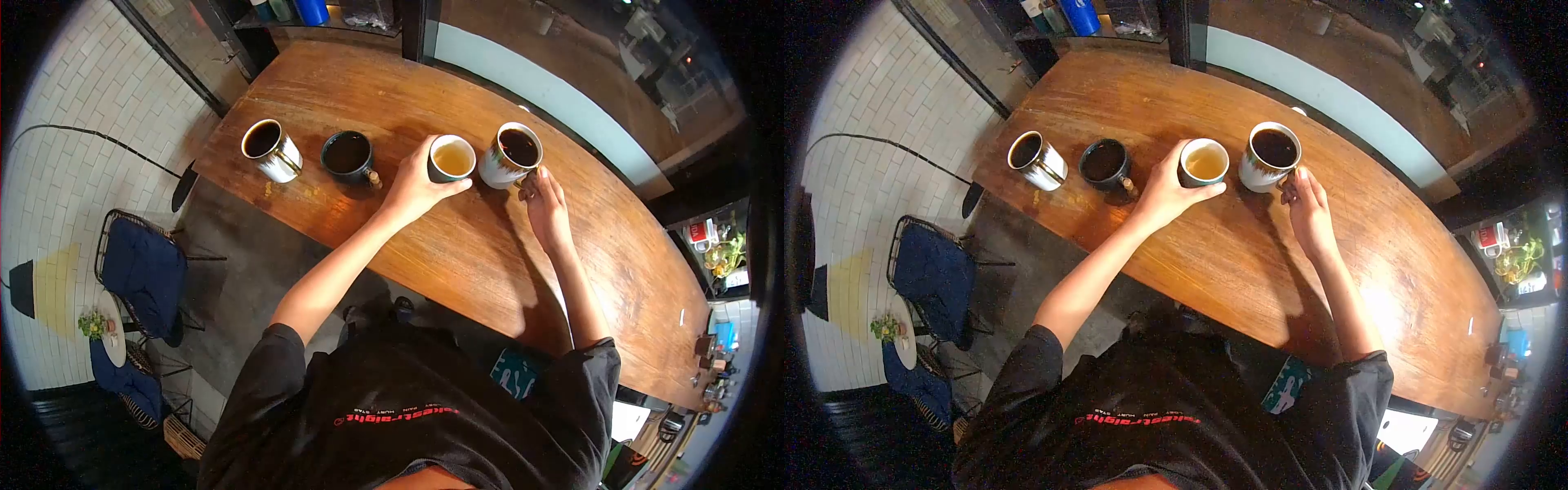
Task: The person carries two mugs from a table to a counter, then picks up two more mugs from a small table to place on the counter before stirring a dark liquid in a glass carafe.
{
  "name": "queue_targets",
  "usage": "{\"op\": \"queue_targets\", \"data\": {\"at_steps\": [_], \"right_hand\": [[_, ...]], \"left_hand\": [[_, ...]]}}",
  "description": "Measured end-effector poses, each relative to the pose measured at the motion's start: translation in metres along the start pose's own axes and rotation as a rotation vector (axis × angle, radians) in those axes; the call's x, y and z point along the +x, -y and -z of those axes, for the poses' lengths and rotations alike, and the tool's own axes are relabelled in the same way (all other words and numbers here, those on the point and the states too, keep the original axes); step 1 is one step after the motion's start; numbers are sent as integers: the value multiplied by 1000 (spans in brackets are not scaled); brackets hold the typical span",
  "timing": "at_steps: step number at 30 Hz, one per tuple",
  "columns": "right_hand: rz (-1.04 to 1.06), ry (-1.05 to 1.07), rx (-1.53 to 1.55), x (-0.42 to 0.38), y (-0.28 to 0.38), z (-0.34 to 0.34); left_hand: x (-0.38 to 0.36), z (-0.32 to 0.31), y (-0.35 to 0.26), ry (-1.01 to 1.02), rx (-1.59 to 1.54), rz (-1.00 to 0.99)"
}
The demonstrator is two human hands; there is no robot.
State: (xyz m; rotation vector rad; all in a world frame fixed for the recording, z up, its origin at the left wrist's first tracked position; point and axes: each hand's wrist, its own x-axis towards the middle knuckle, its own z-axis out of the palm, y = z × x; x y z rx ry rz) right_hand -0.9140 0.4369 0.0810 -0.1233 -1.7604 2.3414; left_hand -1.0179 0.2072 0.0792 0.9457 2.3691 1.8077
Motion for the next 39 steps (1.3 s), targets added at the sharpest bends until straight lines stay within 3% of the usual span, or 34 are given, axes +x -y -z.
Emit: {"op": "queue_targets", "data": {"at_steps": [16,18,21,23,24,26,28,32,36,38,39], "right_hand": [[-10,-33,50,12,-13,2],[-20,-27,35,11,-10,3],[-63,-86,-65,8,-9,8],[-22,-166,-386,7,-18,17],[-26,-164,-385,3,-11,11],[-52,-241,-647,-7,8,-5],[75,-351,-693,-1,-7,11],[399,-242,-988,-35,44,-38],[393,100,-1077,-71,51,-103],[209,174,-887,-79,30,-136],[213,172,-886,-77,24,-150]], "left_hand": [[7,-6,16,45,-39,37],[-3,-4,12,53,72,90],[-45,5,-9,45,295,62],[-79,20,-46,86,371,13],[-94,31,-70,167,366,43],[-117,45,-84,131,347,59],[-132,65,-81,5,327,-29],[-132,117,-52,-400,412,-17],[-118,162,-5,-687,330,-6],[-111,182,18,-653,306,40],[-106,189,24,-610,291,62]]}}
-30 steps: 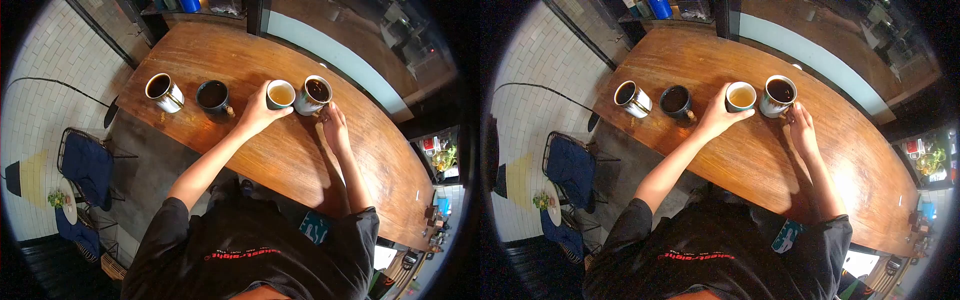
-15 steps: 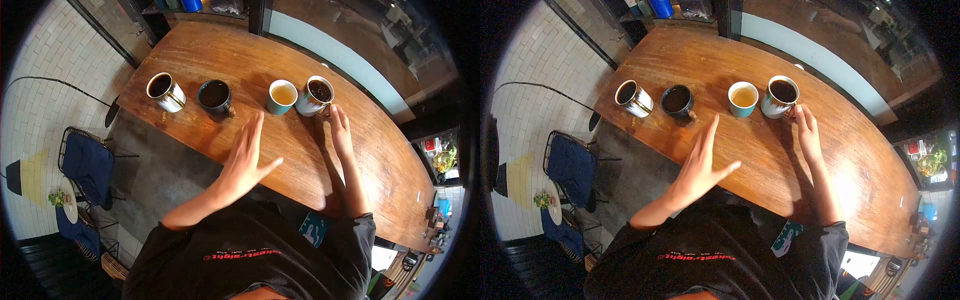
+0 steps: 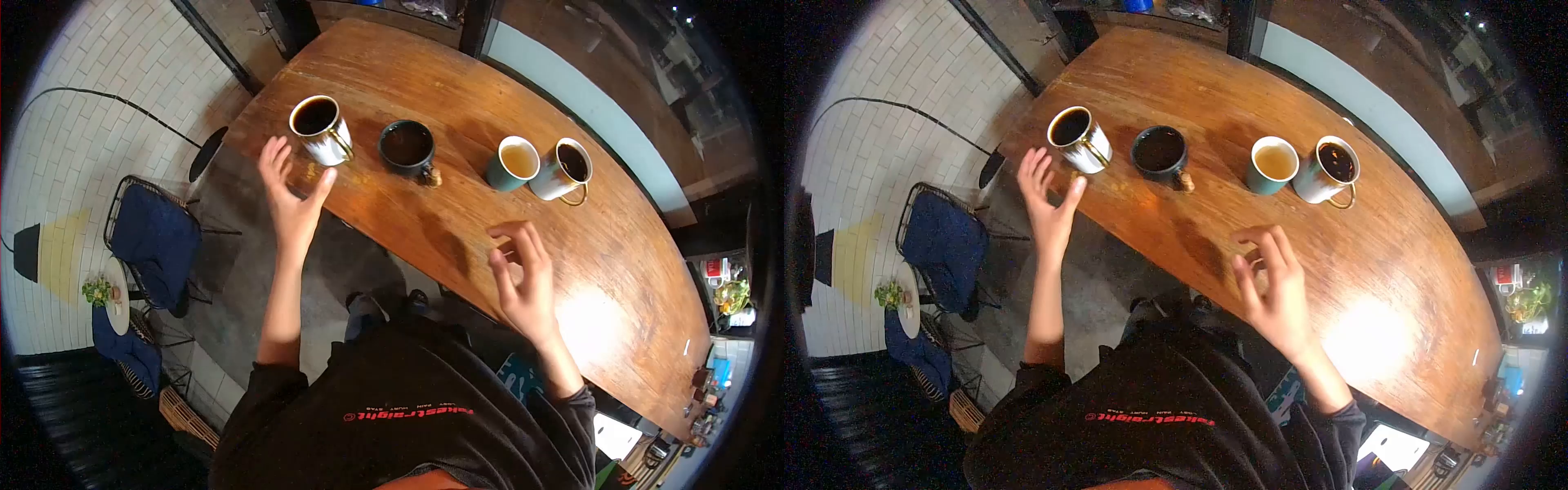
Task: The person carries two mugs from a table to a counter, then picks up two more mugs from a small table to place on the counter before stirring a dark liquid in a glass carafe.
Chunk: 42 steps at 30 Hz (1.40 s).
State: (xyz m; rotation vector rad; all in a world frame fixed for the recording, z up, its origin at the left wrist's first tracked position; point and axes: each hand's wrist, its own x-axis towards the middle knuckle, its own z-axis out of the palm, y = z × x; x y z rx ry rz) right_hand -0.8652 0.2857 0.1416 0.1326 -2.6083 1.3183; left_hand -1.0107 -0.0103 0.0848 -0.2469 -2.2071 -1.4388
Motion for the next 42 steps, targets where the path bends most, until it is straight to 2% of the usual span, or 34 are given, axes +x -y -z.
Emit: {"op": "queue_targets", "data": {"at_steps": [2,4,7,9,10,13,15,17,21,23,25,34,42], "right_hand": [[-127,13,157,16,8,-24],[-139,-25,134,31,10,-47],[-118,-119,115,51,-12,-85],[-246,-105,109,60,-21,-99],[-329,-97,200,65,-14,-102],[-330,-213,191,75,-20,-117],[-348,-264,267,83,-27,-123],[-364,-173,370,90,-25,-119],[-355,-202,482,92,-27,-122],[-359,-223,464,92,-29,-122],[-424,-153,437,92,-32,-118],[-385,-211,492,94,-28,-123],[-389,-48,481,92,-15,-124]], "left_hand": [[14,-4,26,58,-107,1],[30,-10,40,126,-226,-28],[47,-9,54,289,-395,56],[55,-6,62,349,-385,26],[59,-4,65,374,-345,28],[69,-4,65,384,-330,-18],[73,-1,61,490,-269,65],[77,-8,72,493,-306,18],[81,-7,74,517,-308,33],[82,-8,78,520,-363,25],[82,-7,73,498,-350,2],[78,1,75,492,-369,-4],[67,40,55,413,-394,41]]}}
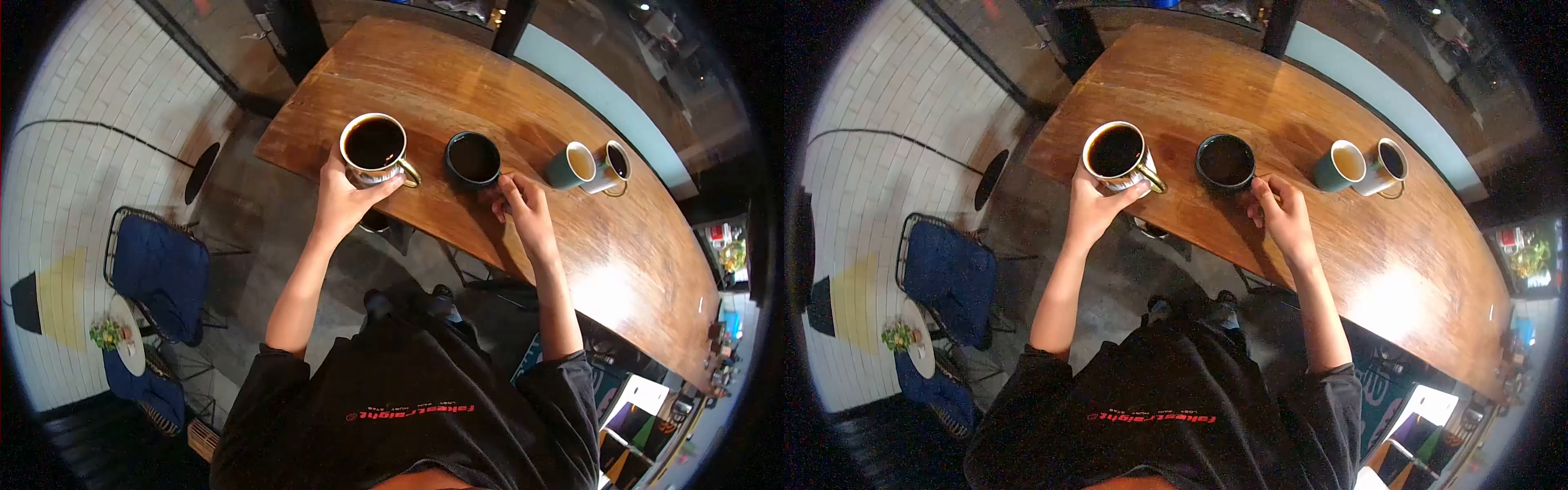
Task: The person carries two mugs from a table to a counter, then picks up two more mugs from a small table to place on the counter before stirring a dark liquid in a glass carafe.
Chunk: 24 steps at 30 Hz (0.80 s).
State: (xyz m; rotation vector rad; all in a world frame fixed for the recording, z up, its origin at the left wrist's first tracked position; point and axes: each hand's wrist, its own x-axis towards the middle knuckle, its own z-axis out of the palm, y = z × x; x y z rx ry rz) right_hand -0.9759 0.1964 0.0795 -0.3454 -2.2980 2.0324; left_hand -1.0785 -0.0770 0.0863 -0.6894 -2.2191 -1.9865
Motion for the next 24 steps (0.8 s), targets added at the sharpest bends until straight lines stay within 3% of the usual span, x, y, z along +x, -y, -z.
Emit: {"op": "queue_targets", "data": {"at_steps": [12,19,24], "right_hand": [[78,193,77,-22,48,-76],[25,387,25,-41,42,-130],[30,502,98,-53,15,-170]], "left_hand": [[-88,72,-37,-227,46,63],[-160,107,-45,-434,125,153],[-210,131,-23,-491,358,174]]}}
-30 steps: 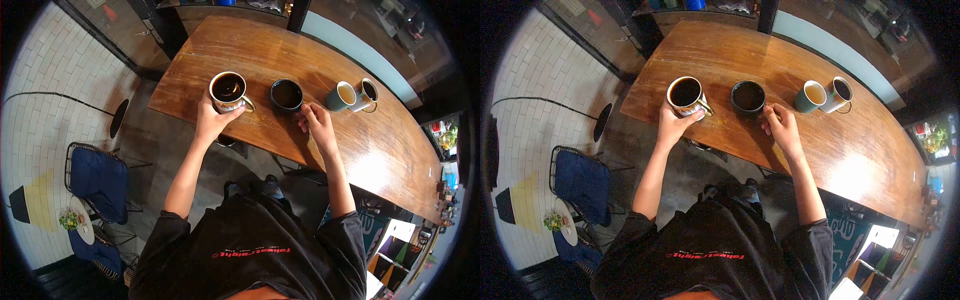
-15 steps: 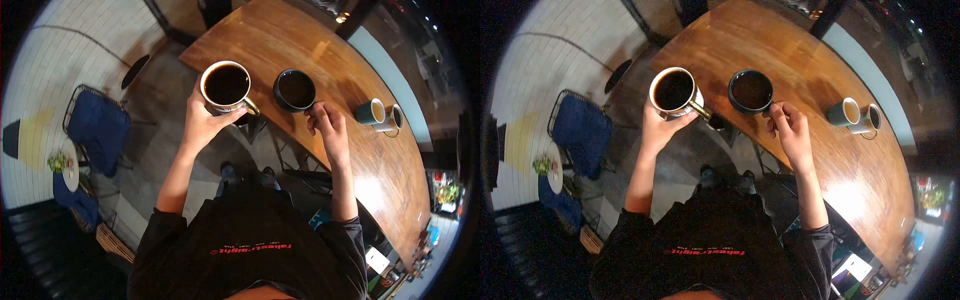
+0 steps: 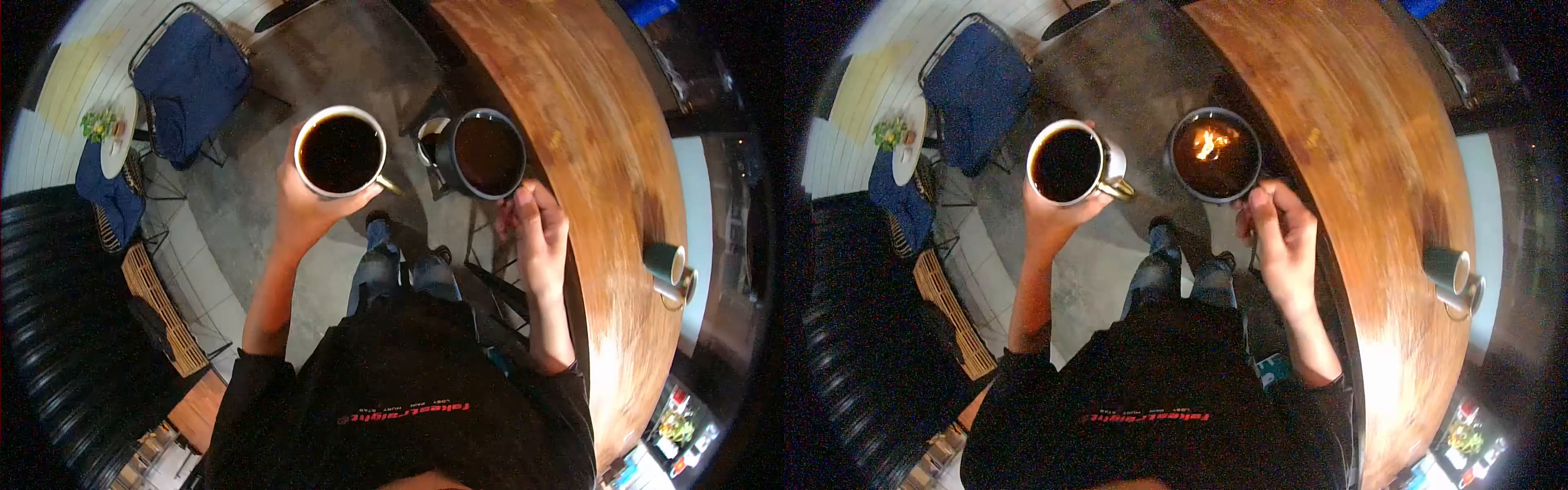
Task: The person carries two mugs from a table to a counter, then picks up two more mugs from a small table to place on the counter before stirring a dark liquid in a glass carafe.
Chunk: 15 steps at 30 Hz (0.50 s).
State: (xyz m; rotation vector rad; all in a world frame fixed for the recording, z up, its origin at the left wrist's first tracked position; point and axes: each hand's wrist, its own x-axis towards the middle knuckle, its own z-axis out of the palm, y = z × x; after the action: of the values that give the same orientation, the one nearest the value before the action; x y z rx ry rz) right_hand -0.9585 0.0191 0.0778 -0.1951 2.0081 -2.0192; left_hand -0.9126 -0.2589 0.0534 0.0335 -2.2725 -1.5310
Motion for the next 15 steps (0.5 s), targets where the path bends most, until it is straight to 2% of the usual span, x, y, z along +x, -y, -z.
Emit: {"op": "queue_targets", "data": {"at_steps": [3,7,10,15], "right_hand": [[-10,17,-19,8,-23,-18],[-99,14,-62,25,-72,-37],[-130,-10,-47,38,-122,-48],[-129,-114,-13,60,-225,-59]], "left_hand": [[-16,8,36,-29,27,67],[-30,8,87,-35,-183,241],[-30,9,124,4,-48,141],[-29,-7,188,70,-77,71]]}}
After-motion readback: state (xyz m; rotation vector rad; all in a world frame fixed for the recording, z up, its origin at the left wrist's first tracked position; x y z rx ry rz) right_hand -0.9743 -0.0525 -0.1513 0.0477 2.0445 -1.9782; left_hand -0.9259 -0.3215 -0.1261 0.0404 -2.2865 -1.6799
